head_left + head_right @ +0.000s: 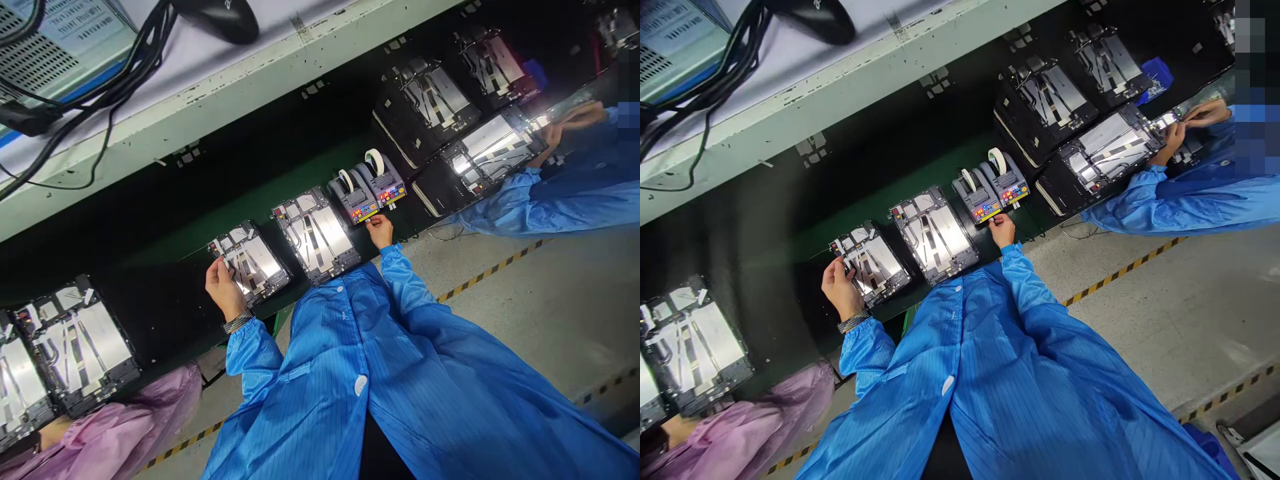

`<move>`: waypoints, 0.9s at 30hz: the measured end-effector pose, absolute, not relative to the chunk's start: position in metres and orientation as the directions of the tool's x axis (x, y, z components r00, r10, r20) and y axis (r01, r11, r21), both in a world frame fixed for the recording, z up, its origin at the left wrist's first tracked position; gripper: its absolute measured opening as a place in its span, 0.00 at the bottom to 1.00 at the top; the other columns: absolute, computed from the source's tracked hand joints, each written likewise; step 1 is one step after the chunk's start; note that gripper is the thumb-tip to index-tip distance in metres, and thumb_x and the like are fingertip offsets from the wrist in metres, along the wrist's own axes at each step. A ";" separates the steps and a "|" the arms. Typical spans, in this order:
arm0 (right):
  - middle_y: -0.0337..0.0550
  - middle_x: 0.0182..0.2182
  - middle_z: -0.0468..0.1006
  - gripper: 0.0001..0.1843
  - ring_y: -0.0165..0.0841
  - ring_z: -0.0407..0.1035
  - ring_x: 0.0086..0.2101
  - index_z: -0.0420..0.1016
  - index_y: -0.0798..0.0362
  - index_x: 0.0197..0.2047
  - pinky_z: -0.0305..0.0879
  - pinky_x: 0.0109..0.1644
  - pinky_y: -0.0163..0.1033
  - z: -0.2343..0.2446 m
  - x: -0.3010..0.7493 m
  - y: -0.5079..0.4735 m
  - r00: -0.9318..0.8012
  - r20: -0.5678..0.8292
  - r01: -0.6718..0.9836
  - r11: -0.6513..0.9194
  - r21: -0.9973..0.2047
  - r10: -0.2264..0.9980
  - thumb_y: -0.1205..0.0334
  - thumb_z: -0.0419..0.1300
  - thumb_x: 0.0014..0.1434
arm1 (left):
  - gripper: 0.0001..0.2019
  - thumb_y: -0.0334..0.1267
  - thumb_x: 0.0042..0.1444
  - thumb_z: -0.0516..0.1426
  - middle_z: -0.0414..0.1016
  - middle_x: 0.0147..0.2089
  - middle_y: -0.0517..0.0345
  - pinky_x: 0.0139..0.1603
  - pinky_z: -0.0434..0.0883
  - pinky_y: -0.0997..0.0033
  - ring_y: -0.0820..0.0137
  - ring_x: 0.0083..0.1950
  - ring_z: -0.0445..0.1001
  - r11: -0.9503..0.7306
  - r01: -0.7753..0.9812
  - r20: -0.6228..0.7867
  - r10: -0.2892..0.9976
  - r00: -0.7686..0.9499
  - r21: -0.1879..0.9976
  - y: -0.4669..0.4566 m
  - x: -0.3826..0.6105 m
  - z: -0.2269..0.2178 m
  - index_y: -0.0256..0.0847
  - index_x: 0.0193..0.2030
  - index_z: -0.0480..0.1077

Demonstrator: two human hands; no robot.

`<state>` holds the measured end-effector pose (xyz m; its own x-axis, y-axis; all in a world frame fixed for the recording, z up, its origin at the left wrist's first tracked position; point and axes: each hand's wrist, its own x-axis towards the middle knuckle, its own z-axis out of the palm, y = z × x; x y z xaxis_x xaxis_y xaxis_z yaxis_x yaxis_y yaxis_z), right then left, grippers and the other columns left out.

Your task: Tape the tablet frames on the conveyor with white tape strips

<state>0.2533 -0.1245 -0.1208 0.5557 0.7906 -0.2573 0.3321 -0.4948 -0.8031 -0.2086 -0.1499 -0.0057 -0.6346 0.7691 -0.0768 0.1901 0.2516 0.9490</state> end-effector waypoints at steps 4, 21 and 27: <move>0.47 0.33 0.82 0.07 0.35 0.73 0.32 0.78 0.55 0.37 0.71 0.44 0.42 -0.123 0.259 -0.117 0.548 -0.253 0.377 -0.506 -0.776 0.797 0.62 0.63 0.55 | 0.18 0.48 0.65 0.58 0.77 0.57 0.50 0.51 0.75 0.71 0.69 0.53 0.77 0.264 0.203 -0.083 0.775 -0.626 0.943 -0.151 -0.203 -0.002 0.38 0.53 0.75; 0.40 0.30 0.79 0.05 0.28 0.71 0.27 0.73 0.54 0.35 0.68 0.30 0.32 -0.116 0.253 -0.139 0.538 -0.509 -0.147 -0.520 -0.842 0.672 0.63 0.62 0.55 | 0.18 0.47 0.65 0.58 0.77 0.55 0.50 0.58 0.74 0.64 0.66 0.55 0.77 0.257 0.277 -0.058 0.821 -0.568 0.926 -0.151 -0.187 0.018 0.37 0.54 0.75; 0.43 0.30 0.80 0.10 0.28 0.71 0.26 0.75 0.54 0.36 0.64 0.26 0.32 -0.062 0.255 -0.158 0.426 -0.472 -0.220 -0.418 -0.881 0.772 0.58 0.69 0.55 | 0.16 0.46 0.66 0.60 0.78 0.53 0.52 0.60 0.72 0.62 0.65 0.54 0.76 0.120 0.417 0.048 0.927 -0.372 0.901 -0.157 -0.141 0.074 0.41 0.55 0.77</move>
<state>0.2548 -0.1579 -0.0620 0.4260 0.7716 -0.4724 -0.2199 -0.4181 -0.8814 -0.1415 -0.1570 0.0738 -0.3718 0.9270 0.0483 0.4167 0.1201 0.9011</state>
